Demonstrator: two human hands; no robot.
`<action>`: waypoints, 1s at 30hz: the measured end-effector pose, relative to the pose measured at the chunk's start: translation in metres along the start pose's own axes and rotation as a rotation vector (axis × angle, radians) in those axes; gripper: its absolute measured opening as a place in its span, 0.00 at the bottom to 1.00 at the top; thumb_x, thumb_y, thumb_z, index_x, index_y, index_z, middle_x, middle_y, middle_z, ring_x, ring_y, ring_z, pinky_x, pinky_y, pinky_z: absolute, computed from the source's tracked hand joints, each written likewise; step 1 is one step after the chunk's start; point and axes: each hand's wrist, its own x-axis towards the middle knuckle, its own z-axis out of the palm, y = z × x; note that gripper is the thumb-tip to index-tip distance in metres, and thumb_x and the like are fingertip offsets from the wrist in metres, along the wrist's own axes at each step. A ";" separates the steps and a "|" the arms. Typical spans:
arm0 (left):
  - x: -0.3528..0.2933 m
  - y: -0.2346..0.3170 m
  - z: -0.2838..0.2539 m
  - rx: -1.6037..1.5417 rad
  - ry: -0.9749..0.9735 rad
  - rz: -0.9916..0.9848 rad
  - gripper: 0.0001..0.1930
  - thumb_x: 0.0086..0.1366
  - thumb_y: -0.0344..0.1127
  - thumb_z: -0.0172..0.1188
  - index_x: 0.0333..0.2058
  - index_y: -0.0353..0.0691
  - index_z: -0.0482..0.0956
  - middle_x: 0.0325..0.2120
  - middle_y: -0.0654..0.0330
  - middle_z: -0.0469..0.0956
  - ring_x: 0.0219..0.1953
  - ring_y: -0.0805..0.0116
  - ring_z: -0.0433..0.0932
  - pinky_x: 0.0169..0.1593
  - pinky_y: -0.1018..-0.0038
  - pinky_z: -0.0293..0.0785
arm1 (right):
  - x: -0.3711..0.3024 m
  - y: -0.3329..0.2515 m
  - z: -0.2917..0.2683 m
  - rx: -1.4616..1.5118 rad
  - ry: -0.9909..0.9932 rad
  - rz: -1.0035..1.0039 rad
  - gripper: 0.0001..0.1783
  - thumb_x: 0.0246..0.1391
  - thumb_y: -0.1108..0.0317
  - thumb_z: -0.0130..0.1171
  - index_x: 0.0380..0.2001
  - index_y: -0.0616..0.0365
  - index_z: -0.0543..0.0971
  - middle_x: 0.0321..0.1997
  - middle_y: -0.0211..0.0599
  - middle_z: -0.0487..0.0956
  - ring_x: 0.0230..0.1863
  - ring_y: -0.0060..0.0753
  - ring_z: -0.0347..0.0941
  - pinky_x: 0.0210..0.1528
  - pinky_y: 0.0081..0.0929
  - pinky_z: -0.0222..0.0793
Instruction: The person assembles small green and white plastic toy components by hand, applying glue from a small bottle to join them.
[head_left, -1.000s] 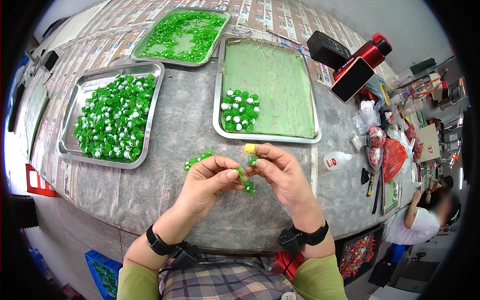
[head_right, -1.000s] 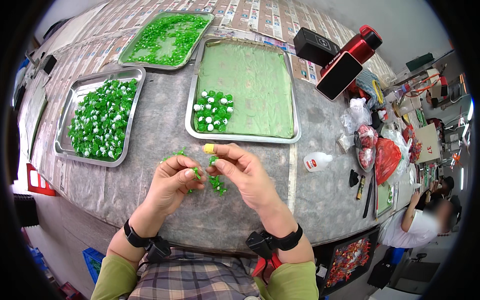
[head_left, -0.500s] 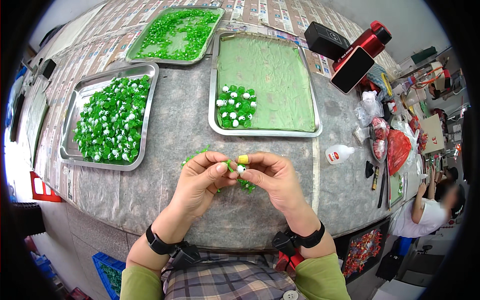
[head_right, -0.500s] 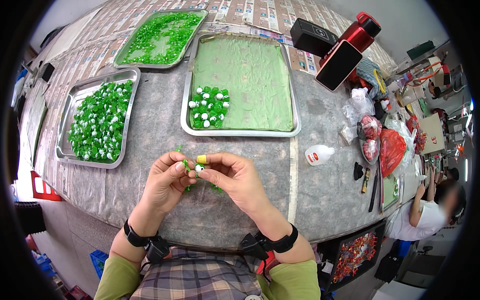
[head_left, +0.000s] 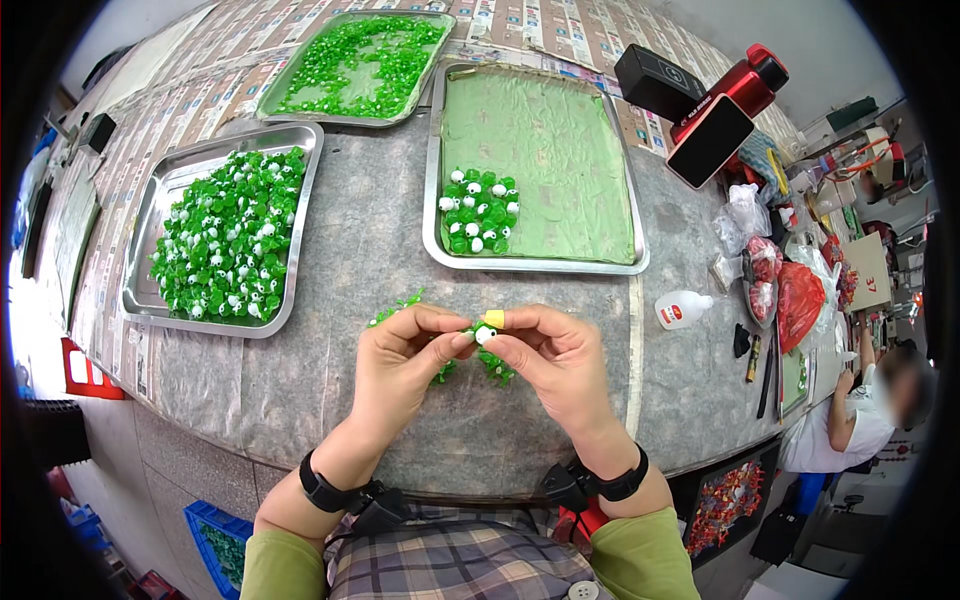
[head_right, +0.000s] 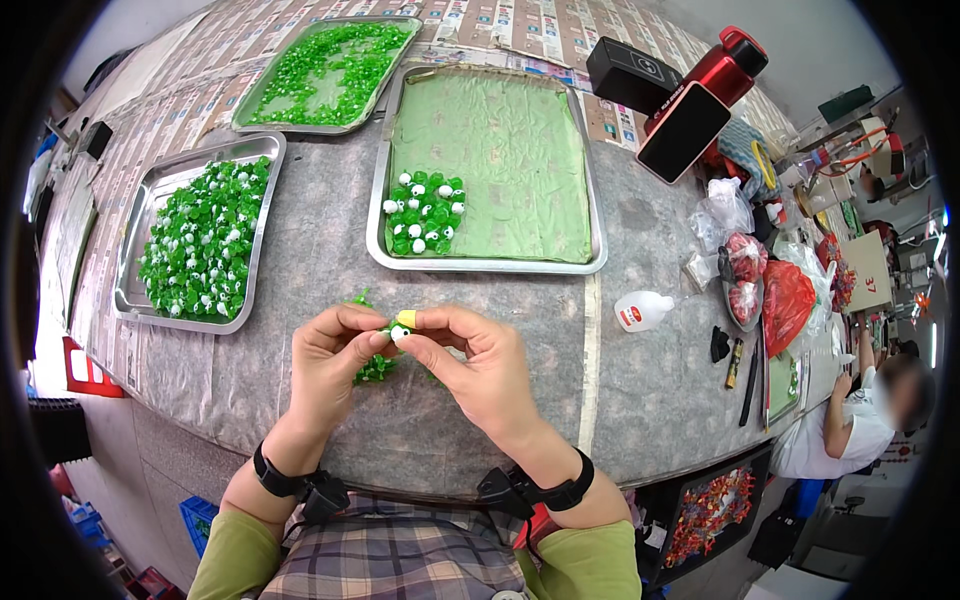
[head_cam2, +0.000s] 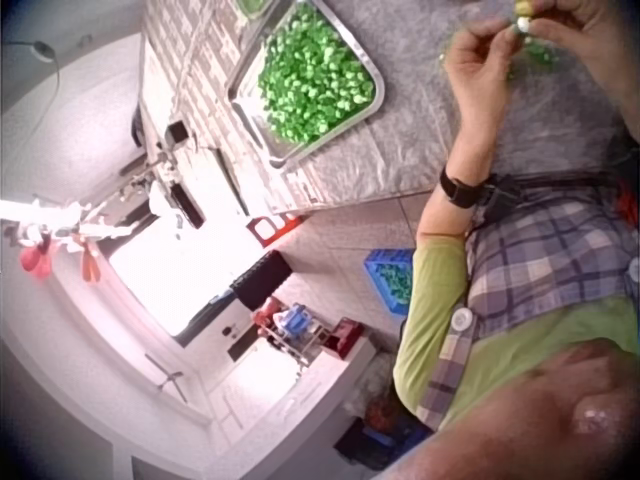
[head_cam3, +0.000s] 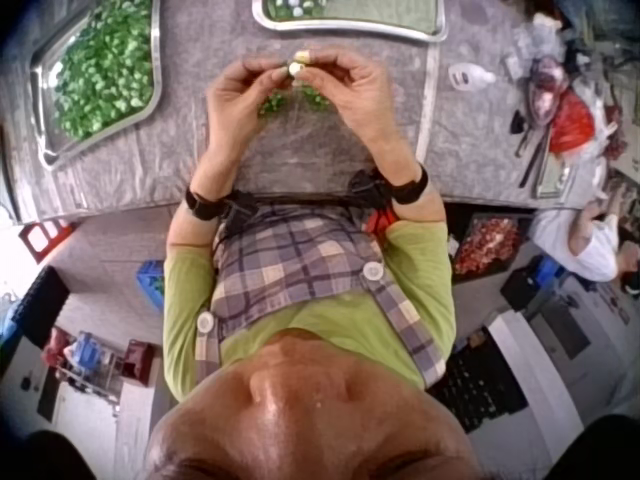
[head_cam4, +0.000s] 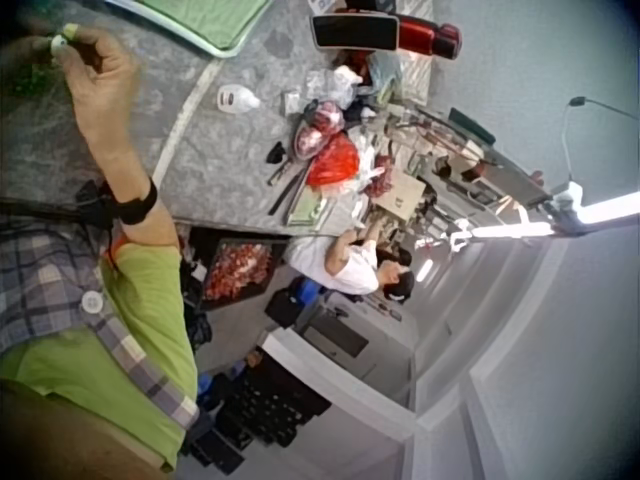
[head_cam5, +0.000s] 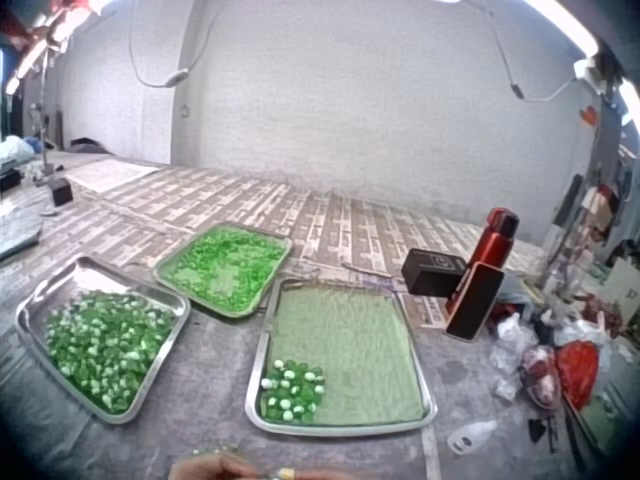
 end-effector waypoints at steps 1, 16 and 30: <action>-0.001 0.000 0.001 0.136 0.000 0.133 0.04 0.52 0.24 0.54 0.29 0.33 0.73 0.25 0.59 0.73 0.28 0.74 0.73 0.33 0.82 0.71 | -0.001 -0.001 0.000 -0.033 -0.019 0.018 0.11 0.41 0.80 0.55 0.33 0.64 0.72 0.32 0.35 0.74 0.33 0.20 0.70 0.36 0.14 0.66; -0.001 0.002 -0.001 0.185 -0.018 0.217 0.05 0.50 0.21 0.54 0.28 0.30 0.73 0.26 0.58 0.71 0.28 0.74 0.73 0.32 0.83 0.71 | -0.003 -0.010 0.001 -0.113 0.001 -0.014 0.10 0.43 0.76 0.55 0.32 0.66 0.72 0.30 0.32 0.74 0.33 0.18 0.70 0.35 0.13 0.66; 0.000 0.007 0.001 0.454 -0.041 0.307 0.05 0.46 0.20 0.56 0.25 0.33 0.74 0.23 0.60 0.73 0.27 0.75 0.71 0.28 0.82 0.67 | -0.001 -0.010 -0.002 0.031 -0.047 0.112 0.12 0.43 0.76 0.55 0.35 0.64 0.72 0.29 0.30 0.74 0.32 0.14 0.68 0.32 0.10 0.64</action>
